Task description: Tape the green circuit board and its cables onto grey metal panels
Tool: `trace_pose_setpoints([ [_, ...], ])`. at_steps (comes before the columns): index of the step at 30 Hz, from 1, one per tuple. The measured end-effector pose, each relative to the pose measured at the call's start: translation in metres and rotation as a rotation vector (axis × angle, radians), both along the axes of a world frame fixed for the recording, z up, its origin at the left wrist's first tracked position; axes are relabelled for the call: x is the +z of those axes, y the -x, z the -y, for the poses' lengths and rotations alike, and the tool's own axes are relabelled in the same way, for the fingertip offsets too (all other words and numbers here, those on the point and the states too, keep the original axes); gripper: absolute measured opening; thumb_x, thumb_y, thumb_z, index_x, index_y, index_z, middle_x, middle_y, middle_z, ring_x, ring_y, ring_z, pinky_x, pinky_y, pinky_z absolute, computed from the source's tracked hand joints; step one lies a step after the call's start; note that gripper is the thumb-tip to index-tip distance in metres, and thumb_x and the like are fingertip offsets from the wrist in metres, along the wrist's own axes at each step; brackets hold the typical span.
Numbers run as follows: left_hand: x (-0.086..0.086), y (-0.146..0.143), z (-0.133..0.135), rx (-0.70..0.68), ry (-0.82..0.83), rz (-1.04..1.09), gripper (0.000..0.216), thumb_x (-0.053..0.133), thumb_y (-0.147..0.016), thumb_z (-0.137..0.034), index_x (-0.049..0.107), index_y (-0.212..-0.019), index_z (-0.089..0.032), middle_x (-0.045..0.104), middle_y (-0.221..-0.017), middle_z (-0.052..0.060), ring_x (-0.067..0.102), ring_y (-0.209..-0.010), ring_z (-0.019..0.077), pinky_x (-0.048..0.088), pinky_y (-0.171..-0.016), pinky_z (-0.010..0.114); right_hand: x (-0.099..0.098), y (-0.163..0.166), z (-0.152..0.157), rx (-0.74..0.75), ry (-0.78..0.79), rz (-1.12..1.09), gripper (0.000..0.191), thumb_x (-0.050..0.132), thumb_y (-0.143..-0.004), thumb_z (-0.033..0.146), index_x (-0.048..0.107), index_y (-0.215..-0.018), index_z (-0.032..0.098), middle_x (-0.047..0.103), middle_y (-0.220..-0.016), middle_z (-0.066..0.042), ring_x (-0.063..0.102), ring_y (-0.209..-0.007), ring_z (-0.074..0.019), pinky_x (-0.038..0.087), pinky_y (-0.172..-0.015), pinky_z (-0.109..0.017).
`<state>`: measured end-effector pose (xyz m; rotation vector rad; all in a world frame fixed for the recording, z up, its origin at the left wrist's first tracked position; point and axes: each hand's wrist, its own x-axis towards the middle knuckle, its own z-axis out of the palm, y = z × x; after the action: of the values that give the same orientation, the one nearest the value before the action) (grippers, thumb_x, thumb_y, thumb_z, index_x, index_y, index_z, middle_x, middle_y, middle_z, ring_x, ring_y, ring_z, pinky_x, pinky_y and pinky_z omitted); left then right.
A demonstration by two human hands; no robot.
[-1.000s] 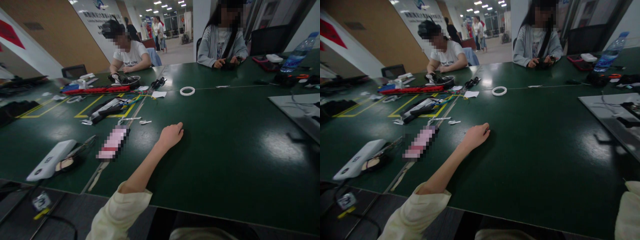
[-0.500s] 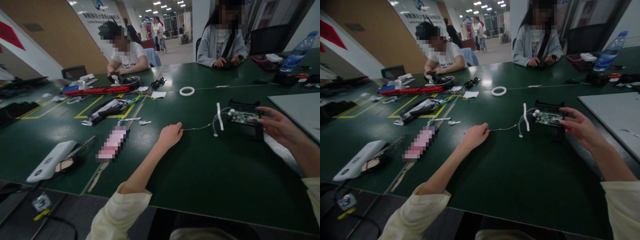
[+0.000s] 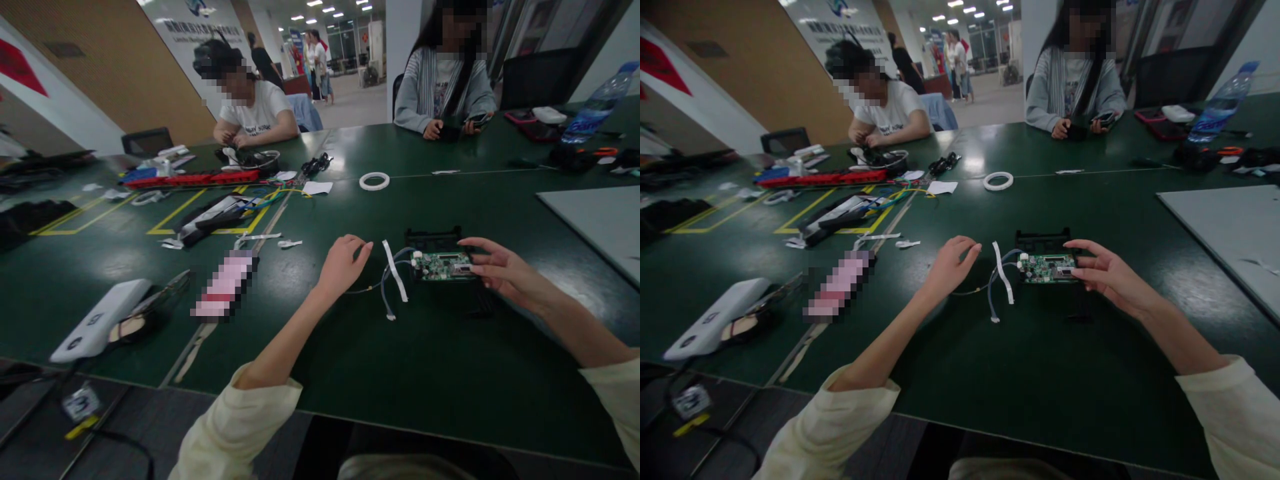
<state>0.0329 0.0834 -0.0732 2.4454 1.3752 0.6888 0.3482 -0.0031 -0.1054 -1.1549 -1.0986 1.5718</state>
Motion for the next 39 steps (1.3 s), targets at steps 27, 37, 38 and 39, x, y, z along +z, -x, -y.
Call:
trace_pose_setpoints([
  [27,-0.015,-0.012,0.004,-0.026,0.635,0.605,0.031,0.059,-0.082,-0.021,0.050,-0.111,-0.018,0.064,-0.084,0.003,0.065,-0.065,0.0130,0.054,-0.053,0.024,-0.001,0.025,0.006,0.014,0.051,0.056,0.056,0.068,-0.078,0.030,0.046,-0.129,0.036,0.055,-0.117,-0.003,0.059,-0.091,-0.0150,0.052,-0.061,-0.018],
  [37,-0.016,-0.010,0.004,0.017,0.695,0.711,0.035,0.064,-0.077,-0.018,0.049,-0.109,-0.021,0.059,-0.087,0.001,0.063,-0.065,0.0101,0.054,-0.055,0.023,-0.005,0.025,0.004,-0.031,0.044,-0.033,0.055,0.071,-0.076,0.026,0.048,-0.125,0.035,0.055,-0.116,-0.002,0.058,-0.085,-0.0112,0.050,-0.058,-0.015],
  [38,-0.015,-0.010,0.004,0.010,0.710,0.726,0.038,0.065,-0.076,-0.018,0.049,-0.110,-0.021,0.059,-0.088,0.001,0.063,-0.066,0.0104,0.054,-0.057,0.024,-0.006,0.024,0.003,-0.036,0.042,-0.038,0.055,0.071,-0.076,0.026,0.049,-0.125,0.034,0.055,-0.116,-0.002,0.058,-0.084,-0.0110,0.050,-0.058,-0.015],
  [39,-0.014,-0.009,0.004,-0.001,0.733,0.741,0.040,0.067,-0.076,-0.018,0.048,-0.111,-0.021,0.059,-0.089,0.001,0.063,-0.068,0.0108,0.055,-0.060,0.025,-0.007,0.024,0.003,-0.041,0.041,-0.043,0.055,0.071,-0.075,0.026,0.049,-0.125,0.034,0.055,-0.116,-0.002,0.058,-0.084,-0.0108,0.050,-0.058,-0.015],
])
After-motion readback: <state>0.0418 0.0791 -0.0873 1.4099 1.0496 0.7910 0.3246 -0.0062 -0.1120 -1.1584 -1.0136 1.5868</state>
